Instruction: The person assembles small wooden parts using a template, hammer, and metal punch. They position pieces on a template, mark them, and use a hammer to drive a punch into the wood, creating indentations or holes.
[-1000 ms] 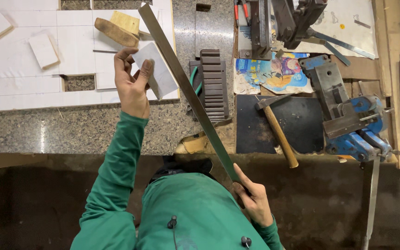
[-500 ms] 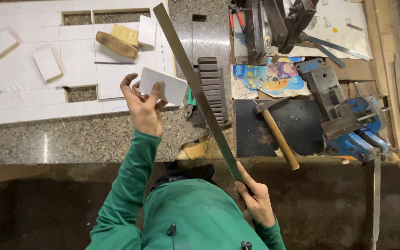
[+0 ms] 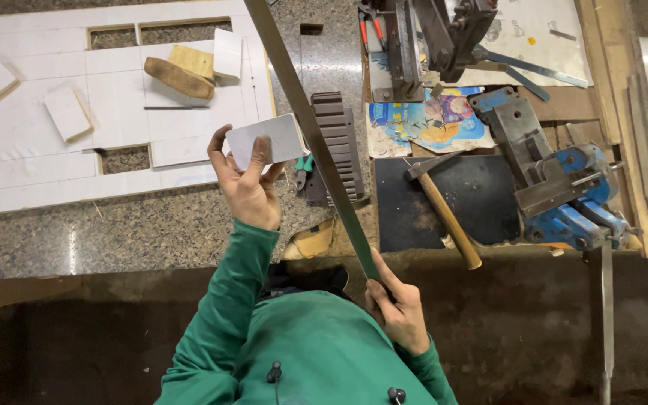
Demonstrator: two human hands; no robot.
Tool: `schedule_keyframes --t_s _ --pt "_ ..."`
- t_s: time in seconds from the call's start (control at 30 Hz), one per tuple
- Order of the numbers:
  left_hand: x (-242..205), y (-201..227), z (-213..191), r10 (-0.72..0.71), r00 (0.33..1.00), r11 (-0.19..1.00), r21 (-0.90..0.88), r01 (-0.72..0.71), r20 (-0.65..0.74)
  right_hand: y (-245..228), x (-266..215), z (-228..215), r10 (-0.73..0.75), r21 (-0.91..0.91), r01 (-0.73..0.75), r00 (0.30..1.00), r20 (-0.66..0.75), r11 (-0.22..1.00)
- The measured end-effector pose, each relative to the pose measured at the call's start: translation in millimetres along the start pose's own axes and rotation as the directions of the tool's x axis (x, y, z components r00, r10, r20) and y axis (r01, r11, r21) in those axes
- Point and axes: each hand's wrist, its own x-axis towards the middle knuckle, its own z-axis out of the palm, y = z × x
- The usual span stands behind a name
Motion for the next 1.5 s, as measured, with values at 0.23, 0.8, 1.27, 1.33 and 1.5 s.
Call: schedule_keyframes --t_s 0.23,0.8,1.27,1.33,1.5 --pt "2 -3 2 0.045 0.999 0.999 -0.01 -0.045 -0.027 -2 3 4 -0.022 -0.104 0.021 1.0 -0.003 0.994" --pt "-68 18 56 0.268 0.936 0.929 0.195 -0.314 0.228 19 29 21 -0.289 -0.859 0.344 0.926 0.243 0.379" --pt "26 -31 -177 -0.001 0.947 -0.04 0.946 -0.321 0.321 -24 28 -72 0.48 0.052 -0.483 0.875 0.059 0.874" --pt "26 -19 -168 0.101 0.901 -0.227 0.891 -0.393 0.422 -29 28 -76 0.478 0.085 -0.485 0.874 0.088 0.871" --pt "21 44 -106 0.04 0.786 0.025 0.786 -0.618 0.617 -36 21 -82 0.565 0.082 -0.57 0.822 0.075 0.818"
